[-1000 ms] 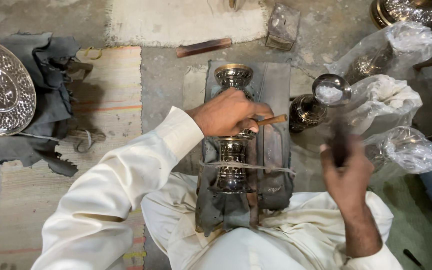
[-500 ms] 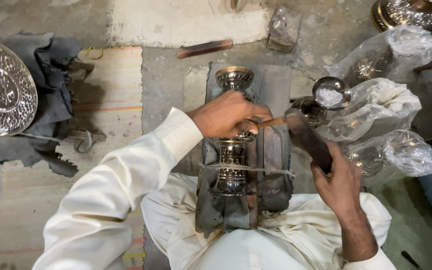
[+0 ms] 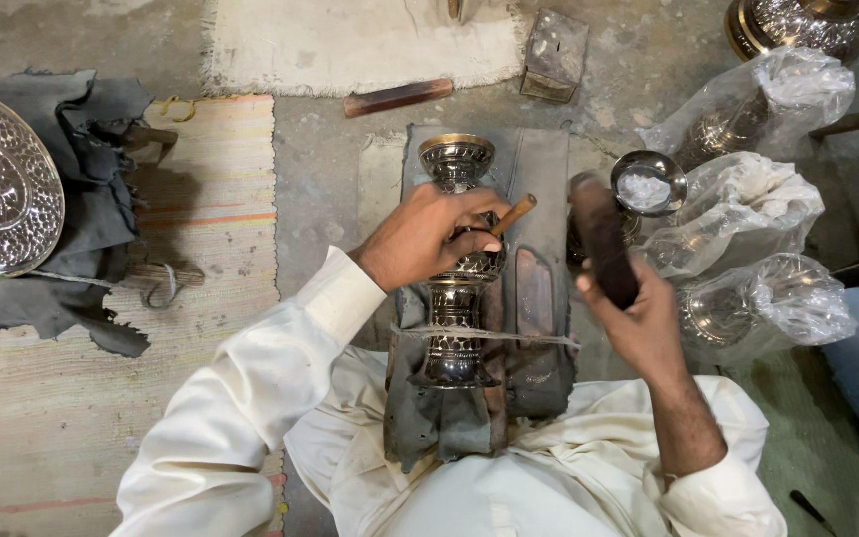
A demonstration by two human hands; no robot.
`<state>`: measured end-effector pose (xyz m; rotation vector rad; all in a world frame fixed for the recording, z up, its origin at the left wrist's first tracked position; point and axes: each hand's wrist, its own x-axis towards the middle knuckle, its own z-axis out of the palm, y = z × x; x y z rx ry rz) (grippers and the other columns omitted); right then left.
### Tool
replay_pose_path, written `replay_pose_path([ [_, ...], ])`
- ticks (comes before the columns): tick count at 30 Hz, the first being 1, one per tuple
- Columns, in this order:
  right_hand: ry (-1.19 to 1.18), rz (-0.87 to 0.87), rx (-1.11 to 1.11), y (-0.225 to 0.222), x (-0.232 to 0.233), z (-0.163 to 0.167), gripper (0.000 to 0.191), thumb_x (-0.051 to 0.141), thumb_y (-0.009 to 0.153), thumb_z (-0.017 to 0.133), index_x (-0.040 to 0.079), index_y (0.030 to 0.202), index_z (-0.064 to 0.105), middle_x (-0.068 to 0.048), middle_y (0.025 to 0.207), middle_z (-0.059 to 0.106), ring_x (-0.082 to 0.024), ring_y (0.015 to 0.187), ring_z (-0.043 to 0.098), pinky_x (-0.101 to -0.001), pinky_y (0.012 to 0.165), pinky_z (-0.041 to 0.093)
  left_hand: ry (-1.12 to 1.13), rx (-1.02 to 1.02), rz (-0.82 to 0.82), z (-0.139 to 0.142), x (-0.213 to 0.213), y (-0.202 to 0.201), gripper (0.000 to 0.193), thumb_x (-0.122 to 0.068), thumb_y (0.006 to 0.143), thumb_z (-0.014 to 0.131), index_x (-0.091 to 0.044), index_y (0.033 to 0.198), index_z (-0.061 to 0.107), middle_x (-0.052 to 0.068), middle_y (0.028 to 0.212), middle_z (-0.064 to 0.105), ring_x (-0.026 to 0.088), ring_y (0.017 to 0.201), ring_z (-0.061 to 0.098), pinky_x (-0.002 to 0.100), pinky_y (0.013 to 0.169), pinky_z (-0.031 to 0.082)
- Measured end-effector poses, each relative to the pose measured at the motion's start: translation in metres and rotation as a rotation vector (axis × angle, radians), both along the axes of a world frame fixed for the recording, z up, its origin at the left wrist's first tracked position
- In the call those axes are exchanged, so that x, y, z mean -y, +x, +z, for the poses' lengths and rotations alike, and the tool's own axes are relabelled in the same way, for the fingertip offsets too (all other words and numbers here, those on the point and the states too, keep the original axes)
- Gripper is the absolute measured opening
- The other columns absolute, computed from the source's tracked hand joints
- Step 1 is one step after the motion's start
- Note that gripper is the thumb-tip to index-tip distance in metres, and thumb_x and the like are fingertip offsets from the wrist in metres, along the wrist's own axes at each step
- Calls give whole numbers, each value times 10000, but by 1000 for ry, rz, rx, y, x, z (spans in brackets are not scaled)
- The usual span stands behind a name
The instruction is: The person uses a hammer and chisel to create a textured pattern on a metal vase. They repeatedly strike the chisel against the vase surface while holding it steady with their other hand.
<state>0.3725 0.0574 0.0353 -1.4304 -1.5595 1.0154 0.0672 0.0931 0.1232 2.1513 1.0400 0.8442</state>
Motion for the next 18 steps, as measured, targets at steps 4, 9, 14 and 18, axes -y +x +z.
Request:
replay_pose_path([
  [4, 342, -53, 155, -2, -20, 28, 288, 173, 975, 765, 46, 1214, 668, 4, 993, 697, -85, 853, 662, -279, 718, 539, 33, -7, 72, -1, 4, 2, 342, -148, 880, 793, -66, 1181, 653, 159, 923, 765, 310, 910, 785, 428, 734, 608],
  [9, 523, 22, 631, 5, -49, 61, 315, 127, 884, 816, 64, 1173, 704, -101, 893, 676, -222, 744, 647, -393, 690, 505, 68, -52, 98, -3, 5, 4, 335, -156, 877, 802, -63, 1171, 670, 177, 899, 765, 339, 864, 766, 458, 713, 586],
  [14, 364, 90, 611, 2, -64, 66, 255, 160, 871, 814, 78, 1077, 689, -120, 803, 662, -296, 713, 654, -431, 674, 508, 89, -37, 97, -5, 4, 5, 332, -160, 884, 793, -61, 1175, 667, 175, 887, 760, 331, 843, 772, 450, 703, 590],
  [18, 335, 135, 488, 1, -70, 65, 227, 179, 904, 782, 89, 1079, 668, -94, 835, 644, -248, 739, 658, -392, 656, 534, 64, -60, 105, -5, 5, 5, 351, -191, 885, 798, -62, 1185, 667, 171, 874, 763, 340, 799, 761, 447, 672, 577],
])
